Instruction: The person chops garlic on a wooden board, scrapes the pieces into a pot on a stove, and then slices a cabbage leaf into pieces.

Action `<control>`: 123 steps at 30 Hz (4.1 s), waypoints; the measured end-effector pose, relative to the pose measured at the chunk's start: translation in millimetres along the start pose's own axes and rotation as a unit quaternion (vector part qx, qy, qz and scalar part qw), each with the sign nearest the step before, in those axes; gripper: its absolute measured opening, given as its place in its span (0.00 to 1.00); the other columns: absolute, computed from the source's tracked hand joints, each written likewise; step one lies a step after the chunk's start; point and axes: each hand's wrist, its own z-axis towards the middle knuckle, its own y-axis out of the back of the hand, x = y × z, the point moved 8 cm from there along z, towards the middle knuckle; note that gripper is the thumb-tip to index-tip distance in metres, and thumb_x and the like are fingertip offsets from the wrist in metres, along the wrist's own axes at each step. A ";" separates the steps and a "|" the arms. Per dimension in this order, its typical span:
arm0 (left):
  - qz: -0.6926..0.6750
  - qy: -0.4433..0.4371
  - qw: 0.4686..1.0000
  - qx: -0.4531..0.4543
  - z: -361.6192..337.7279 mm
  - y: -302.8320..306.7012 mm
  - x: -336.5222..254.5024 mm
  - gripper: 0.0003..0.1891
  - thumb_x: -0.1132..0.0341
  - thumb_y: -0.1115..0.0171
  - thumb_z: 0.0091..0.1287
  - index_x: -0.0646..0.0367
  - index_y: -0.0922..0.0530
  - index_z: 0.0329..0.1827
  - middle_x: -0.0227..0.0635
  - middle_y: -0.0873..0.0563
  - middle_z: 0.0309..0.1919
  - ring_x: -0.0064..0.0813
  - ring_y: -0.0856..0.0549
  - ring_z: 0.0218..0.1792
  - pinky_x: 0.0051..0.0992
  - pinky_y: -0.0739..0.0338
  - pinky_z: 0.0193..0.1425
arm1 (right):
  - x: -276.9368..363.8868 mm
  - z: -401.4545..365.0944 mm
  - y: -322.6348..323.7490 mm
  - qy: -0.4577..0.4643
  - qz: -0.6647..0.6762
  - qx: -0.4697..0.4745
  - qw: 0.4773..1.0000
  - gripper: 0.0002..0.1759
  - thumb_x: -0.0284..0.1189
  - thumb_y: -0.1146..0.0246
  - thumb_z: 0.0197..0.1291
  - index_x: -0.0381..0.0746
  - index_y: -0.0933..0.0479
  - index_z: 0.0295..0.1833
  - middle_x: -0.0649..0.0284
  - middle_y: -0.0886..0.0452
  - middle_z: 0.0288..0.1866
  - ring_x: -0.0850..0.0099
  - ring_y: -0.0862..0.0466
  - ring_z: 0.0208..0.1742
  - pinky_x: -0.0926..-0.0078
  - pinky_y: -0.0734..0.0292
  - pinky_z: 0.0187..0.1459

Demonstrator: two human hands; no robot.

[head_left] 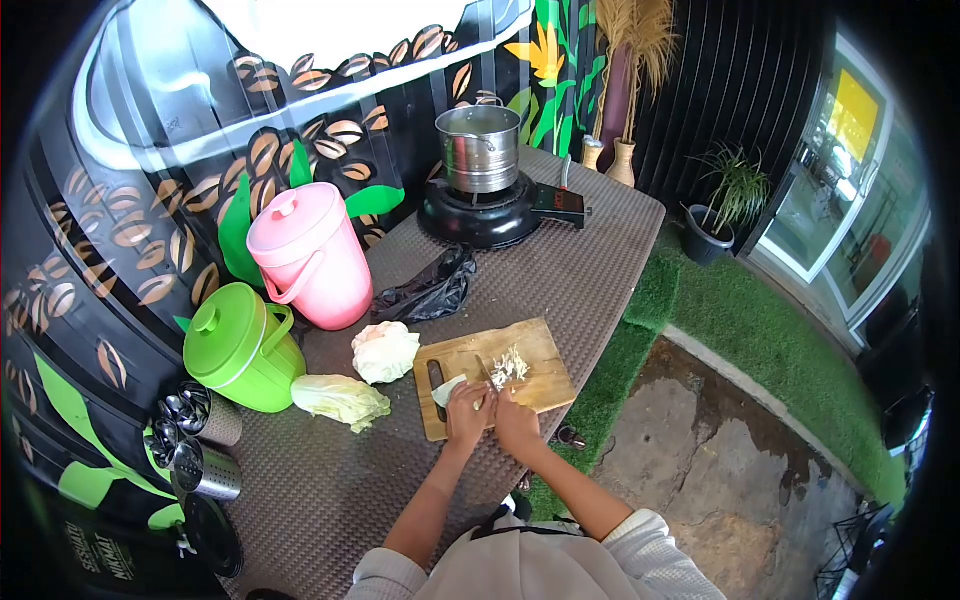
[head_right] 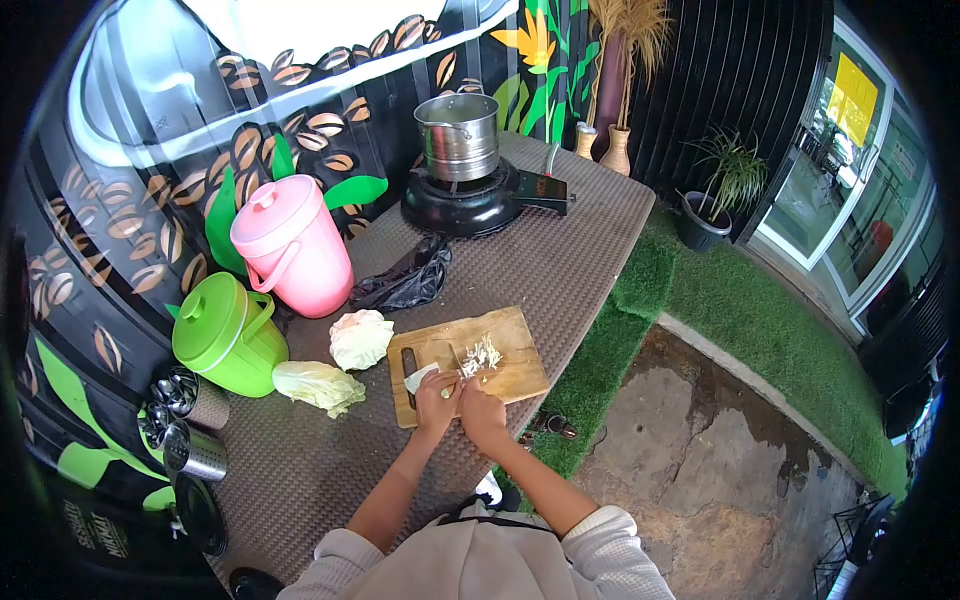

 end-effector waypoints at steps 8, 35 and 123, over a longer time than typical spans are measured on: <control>-0.008 -0.019 1.000 0.010 0.7 1.0 -0.3 0.07 0.72 0.35 0.59 0.67 0.15 0.35 0.44 0.12 0.38 0.39 0.14 0.42 0.42 0.34 0.71 | -5.5 -7.6 -19.5 -0.065 -0.021 0.016 0.998 0.12 0.29 0.45 0.62 0.35 0.34 0.48 0.51 0.16 0.29 0.58 0.12 0.32 0.65 0.16 0.32; -0.002 -0.073 0.991 0.109 1.0 5.3 -9.0 0.09 0.78 0.45 0.62 0.68 0.17 0.41 0.47 0.14 0.44 0.44 0.18 0.51 0.36 0.25 0.61 | -4.1 1.9 1.1 -0.038 0.017 0.058 0.997 0.14 0.28 0.45 0.62 0.32 0.35 0.50 0.49 0.16 0.30 0.53 0.13 0.32 0.60 0.17 0.33; -0.066 -0.006 0.995 0.076 4.4 8.7 8.9 0.06 0.74 0.32 0.57 0.66 0.14 0.37 0.42 0.12 0.40 0.37 0.14 0.47 0.30 0.20 0.53 | 5.4 -5.4 -8.6 -0.046 0.014 0.035 0.998 0.10 0.28 0.47 0.63 0.35 0.34 0.48 0.50 0.16 0.29 0.54 0.13 0.32 0.60 0.16 0.34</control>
